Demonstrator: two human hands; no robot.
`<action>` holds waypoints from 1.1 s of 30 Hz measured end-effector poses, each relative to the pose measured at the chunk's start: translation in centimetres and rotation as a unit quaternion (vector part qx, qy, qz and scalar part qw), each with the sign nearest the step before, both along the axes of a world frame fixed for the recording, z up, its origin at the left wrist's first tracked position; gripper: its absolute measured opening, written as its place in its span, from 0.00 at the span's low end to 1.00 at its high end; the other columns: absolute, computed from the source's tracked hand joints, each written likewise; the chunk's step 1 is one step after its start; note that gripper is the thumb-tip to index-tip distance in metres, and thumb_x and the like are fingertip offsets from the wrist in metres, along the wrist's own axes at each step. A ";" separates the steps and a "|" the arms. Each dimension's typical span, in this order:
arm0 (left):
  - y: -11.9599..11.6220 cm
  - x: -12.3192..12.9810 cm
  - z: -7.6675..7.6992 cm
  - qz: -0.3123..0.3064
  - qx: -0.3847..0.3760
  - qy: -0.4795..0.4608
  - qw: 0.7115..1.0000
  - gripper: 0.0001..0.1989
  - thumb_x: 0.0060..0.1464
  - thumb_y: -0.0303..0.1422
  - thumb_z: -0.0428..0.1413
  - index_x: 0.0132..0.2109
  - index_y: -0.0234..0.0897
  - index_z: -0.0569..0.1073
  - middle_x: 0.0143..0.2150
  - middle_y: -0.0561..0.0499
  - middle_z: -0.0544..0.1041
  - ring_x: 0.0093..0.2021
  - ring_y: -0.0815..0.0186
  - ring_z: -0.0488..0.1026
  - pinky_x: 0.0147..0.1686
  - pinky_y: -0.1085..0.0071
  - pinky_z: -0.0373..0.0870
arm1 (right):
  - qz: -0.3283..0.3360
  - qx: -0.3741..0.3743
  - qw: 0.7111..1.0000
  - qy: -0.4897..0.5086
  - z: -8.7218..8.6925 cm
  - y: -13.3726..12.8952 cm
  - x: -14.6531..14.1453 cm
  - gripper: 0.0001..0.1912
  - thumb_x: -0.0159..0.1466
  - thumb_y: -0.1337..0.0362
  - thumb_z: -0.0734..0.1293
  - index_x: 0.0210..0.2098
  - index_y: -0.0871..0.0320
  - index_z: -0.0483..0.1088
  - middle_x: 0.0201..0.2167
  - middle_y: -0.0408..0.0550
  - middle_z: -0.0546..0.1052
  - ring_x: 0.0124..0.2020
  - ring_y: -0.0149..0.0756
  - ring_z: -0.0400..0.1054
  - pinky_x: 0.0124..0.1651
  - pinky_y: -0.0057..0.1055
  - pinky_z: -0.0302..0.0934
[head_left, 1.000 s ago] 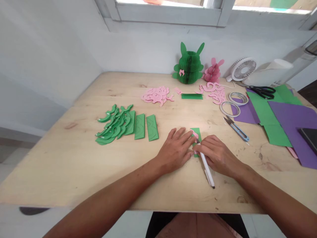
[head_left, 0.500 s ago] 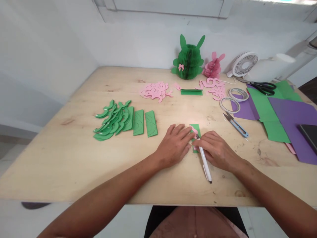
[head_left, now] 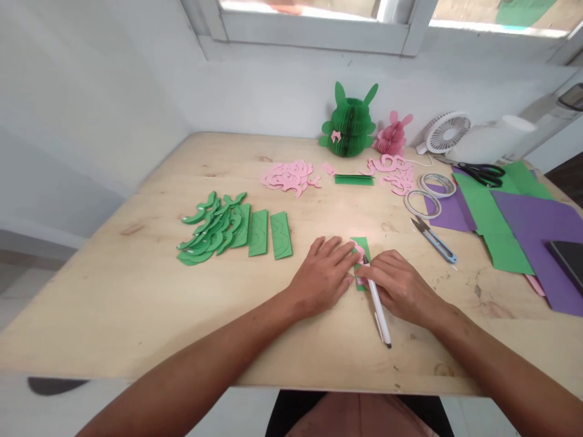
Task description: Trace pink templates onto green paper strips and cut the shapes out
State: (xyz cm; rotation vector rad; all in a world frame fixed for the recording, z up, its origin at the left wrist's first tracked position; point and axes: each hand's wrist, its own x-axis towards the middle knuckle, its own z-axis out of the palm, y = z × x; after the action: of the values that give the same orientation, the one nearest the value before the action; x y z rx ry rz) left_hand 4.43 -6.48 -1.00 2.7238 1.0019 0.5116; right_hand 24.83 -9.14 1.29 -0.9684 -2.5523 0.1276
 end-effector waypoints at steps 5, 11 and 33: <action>-0.1 -0.1 0.1 -0.004 0.010 -0.007 1.000 0.19 0.60 0.33 0.46 0.57 0.40 0.65 0.61 0.48 0.66 0.60 0.55 0.58 0.60 0.54 0.50 | -0.001 0.004 1.000 0.007 -0.2 -0.1 0.0 0.08 0.65 0.72 0.58 0.41 0.59 0.68 0.28 0.47 0.73 0.34 0.37 0.66 0.40 0.36 0.56; 0.0 -0.2 0.0 -0.003 0.013 -0.009 1.000 0.19 0.60 0.34 0.47 0.57 0.40 0.65 0.62 0.49 0.64 0.60 0.55 0.57 0.60 0.53 0.50 | 0.001 0.011 1.000 0.005 -0.6 0.0 0.2 0.09 0.65 0.73 0.59 0.41 0.59 0.68 0.29 0.47 0.74 0.34 0.36 0.67 0.40 0.35 0.56; 0.1 -0.1 0.1 -0.007 -0.006 -0.016 1.000 0.19 0.61 0.34 0.45 0.57 0.39 0.65 0.61 0.48 0.65 0.60 0.54 0.57 0.59 0.54 0.50 | 0.002 0.014 1.000 -0.001 -0.5 0.2 0.1 0.07 0.65 0.72 0.60 0.39 0.60 0.69 0.27 0.47 0.73 0.33 0.36 0.67 0.40 0.35 0.57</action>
State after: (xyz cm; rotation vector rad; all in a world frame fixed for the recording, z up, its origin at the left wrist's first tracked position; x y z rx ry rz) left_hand 4.37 -6.40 -0.89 2.7016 0.9742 0.5445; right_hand 24.96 -8.99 0.78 -0.9522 -2.5510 0.0916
